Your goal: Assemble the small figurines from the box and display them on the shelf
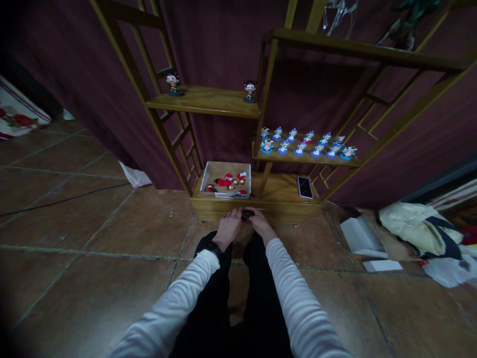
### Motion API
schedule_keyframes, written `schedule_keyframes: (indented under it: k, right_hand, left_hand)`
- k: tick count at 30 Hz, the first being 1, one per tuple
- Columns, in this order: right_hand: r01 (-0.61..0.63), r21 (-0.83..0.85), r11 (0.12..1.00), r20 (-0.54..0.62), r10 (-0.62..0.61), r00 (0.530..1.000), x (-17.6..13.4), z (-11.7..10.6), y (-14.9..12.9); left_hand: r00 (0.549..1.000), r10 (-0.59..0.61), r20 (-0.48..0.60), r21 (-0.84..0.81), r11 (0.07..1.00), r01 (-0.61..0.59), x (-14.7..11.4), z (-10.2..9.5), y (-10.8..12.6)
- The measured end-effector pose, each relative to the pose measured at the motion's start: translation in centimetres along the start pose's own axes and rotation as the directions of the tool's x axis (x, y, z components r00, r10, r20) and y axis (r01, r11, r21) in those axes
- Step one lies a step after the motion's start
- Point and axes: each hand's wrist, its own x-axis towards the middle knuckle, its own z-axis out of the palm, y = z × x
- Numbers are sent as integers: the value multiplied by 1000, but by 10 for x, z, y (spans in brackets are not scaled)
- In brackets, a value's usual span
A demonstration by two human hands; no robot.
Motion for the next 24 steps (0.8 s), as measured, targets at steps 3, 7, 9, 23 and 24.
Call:
schedule_keyframes:
  k: [3,7,9,23,24]
  right_hand:
    - [13,-8,1000,4,-13,1000,2,-1,1]
    - [19,-5,1000,48,-18,999,4,-2,2]
    - [18,0,1000,68,-18,998,5,-2,2]
    - [7,29,1000,27,-8,1000,1,-1,-1]
    - [10,27,1000,21,-11,1000,1,-1,0]
  left_hand:
    - [999,-15,31,-65,998,17,1,-2,-1]
    - [994,-72,77,-194,977,86,2,-2,-4]
    - [989,-113,98,-250,959,135,3,0,-6]
    - [963,-251,95,-416,869,268,10,10,-13]
    - [963,-254,90,-421,867,268,10,10,-14]
